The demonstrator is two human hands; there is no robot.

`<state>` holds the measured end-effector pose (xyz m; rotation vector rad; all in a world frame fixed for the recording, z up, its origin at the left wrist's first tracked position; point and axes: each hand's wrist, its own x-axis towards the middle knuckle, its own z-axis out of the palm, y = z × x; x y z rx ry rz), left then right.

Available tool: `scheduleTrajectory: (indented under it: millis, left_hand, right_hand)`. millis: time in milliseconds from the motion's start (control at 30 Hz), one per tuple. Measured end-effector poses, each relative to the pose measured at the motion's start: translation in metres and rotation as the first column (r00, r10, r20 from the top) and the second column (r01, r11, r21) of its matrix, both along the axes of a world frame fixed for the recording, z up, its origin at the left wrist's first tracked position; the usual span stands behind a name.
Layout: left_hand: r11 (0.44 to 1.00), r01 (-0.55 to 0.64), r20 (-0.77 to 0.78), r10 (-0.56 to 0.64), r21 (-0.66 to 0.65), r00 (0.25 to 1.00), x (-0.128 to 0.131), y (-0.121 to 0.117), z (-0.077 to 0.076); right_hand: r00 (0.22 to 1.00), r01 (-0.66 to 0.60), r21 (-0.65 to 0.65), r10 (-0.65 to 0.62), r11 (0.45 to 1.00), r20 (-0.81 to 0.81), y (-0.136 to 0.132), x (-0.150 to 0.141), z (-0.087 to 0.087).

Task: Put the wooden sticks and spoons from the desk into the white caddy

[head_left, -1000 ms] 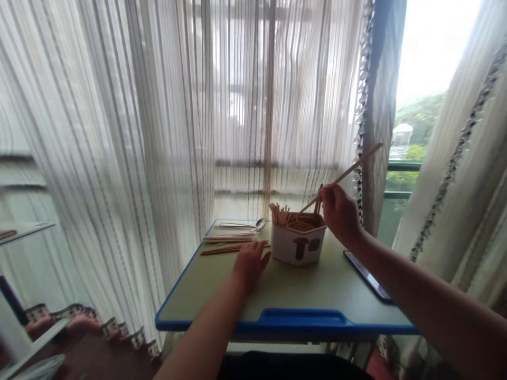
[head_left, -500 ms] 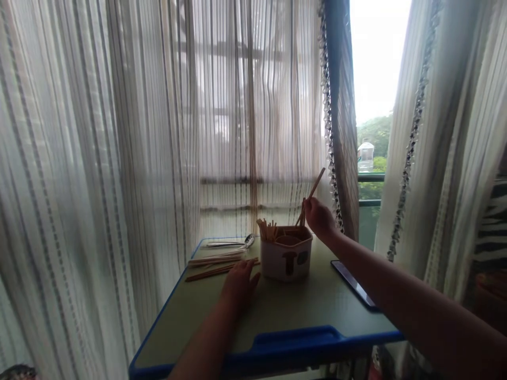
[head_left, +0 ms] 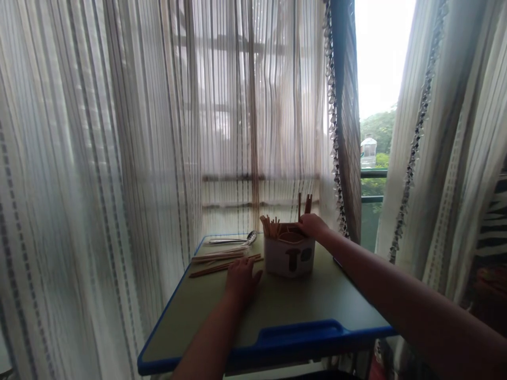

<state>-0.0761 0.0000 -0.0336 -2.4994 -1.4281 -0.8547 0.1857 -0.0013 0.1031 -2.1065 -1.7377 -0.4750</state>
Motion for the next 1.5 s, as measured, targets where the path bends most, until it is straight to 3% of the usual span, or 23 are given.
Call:
scheduleTrajectory:
  millis: [167,333,567,633,700,767,833,967,1033,1100,1267,1400,1500]
  left_hand:
    - [1.0,0.0,-0.001,0.0,0.006,1.0,-0.002,0.001,0.0]
    - [1.0,-0.008,-0.004,0.008,0.004,1.0,-0.001,0.002,0.001]
    - [0.99,-0.135,-0.029,0.134,-0.028,0.991,0.0,0.005,0.003]
    - [0.977,-0.207,-0.036,0.205,-0.053,0.978,0.0,0.008,0.001]
    - [0.963,-0.253,-0.058,0.248,-0.094,0.967,-0.001,0.01,-0.001]
    - [0.957,-0.265,-0.087,0.256,-0.12,0.963,-0.001,0.012,-0.002]
    - [0.955,-0.27,-0.107,0.258,-0.124,0.96,-0.002,0.012,-0.003]
    - [0.951,-0.289,-0.113,0.277,-0.109,0.954,-0.002,0.009,-0.002]
    - [0.952,-0.285,-0.132,0.269,-0.116,0.954,-0.002,0.008,-0.001]
    - [0.951,-0.278,-0.157,0.257,-0.138,0.954,-0.002,0.007,-0.001]
    - [0.93,-0.334,-0.171,0.308,-0.154,0.936,-0.004,0.007,0.0]
    - [0.928,-0.358,-0.133,0.344,-0.103,0.93,-0.004,0.006,-0.001]
    - [0.946,-0.317,-0.124,0.307,-0.072,0.944,-0.003,0.002,0.0]
  right_hand:
    - [1.0,0.021,0.055,-0.021,0.998,0.004,-0.005,-0.005,-0.013]
    - [0.996,0.048,0.226,-0.031,0.973,-0.078,-0.005,-0.008,-0.011]
    - [0.982,0.027,0.366,0.043,0.93,-0.183,-0.016,-0.021,-0.012]
    - [0.969,0.003,0.449,0.109,0.894,-0.222,-0.03,-0.024,-0.018]
    - [0.951,0.001,0.568,0.175,0.823,-0.256,-0.047,-0.029,-0.031]
    - [0.935,0.01,0.673,0.231,0.74,-0.267,-0.065,-0.037,-0.051]
    - [0.921,-0.021,0.71,0.289,0.704,-0.26,-0.079,-0.049,-0.076]
    - [0.877,-0.298,0.591,0.459,0.75,-0.14,-0.091,-0.076,-0.12]
    - [0.852,-0.438,0.441,0.518,0.783,-0.075,-0.091,-0.085,-0.131]
    - [0.839,-0.497,0.291,0.538,0.817,-0.077,-0.089,-0.09,-0.135]
    - [0.856,-0.454,0.057,0.453,0.889,-0.249,-0.088,-0.087,-0.135]
    - [0.863,-0.448,-0.003,0.432,0.894,-0.261,-0.089,-0.084,-0.136]
    - [0.883,-0.427,-0.024,0.412,0.904,-0.224,-0.089,-0.085,-0.136]
